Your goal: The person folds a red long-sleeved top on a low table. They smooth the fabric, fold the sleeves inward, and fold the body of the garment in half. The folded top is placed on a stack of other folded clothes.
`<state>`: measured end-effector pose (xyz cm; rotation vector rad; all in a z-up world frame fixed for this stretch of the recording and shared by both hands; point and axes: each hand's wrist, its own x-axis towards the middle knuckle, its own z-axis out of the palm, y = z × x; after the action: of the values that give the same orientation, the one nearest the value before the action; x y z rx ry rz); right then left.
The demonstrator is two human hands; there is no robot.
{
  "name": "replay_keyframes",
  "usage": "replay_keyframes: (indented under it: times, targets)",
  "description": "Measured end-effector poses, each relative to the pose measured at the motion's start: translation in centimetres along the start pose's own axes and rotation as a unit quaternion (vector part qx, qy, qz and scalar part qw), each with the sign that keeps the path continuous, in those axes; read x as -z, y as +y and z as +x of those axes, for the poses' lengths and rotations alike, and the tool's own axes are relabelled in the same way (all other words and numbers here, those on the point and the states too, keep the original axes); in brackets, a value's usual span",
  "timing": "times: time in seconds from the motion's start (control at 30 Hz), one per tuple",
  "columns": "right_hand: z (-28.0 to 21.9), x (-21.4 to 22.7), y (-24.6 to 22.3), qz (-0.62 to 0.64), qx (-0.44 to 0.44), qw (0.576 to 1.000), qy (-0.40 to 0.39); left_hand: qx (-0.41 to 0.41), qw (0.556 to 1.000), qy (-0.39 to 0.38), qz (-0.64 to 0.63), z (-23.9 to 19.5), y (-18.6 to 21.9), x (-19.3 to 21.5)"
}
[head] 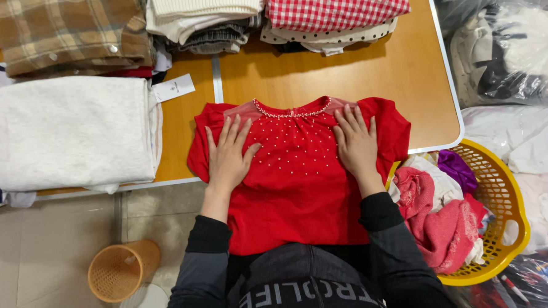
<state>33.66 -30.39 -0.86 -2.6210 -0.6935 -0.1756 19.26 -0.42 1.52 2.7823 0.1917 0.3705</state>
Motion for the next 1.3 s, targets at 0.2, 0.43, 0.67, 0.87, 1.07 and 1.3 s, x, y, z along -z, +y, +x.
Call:
replay_keyframes:
  times: [0.2, 0.43, 0.67, 0.87, 1.07, 1.3]
  targets:
    - [-1.9, 2.1, -1.3, 0.059, 0.021, 0.996, 0.063, 0.002, 0.996, 0.053, -0.077, -1.4, 1.4, 0.3]
    - [-7.1, 1.1, -5.4, -0.008, 0.045, 0.999, 0.003, -0.041, 0.999, 0.011, -0.01, -5.3, 5.2, -1.5]
    - [-8.1, -0.2, -4.9, -0.047, 0.026, 0.999, -0.004, -0.038, 0.998, 0.003, 0.045, -6.4, 4.4, -3.3]
    - [-8.4, 2.4, -4.1, 0.114, 0.023, 0.991, 0.07, -0.029, 1.0, -0.002, 0.004, -6.3, 4.8, -2.7]
    - [-6.0, 6.6, 1.1, -0.043, -0.226, 0.952, 0.203, -0.124, 0.981, 0.124, -0.079, -7.9, 6.9, -2.2]
    - [-4.9, 4.1, 5.3, 0.063, -0.231, 0.961, 0.138, -0.283, 0.938, -0.07, -0.187, -9.8, 11.2, -3.9]
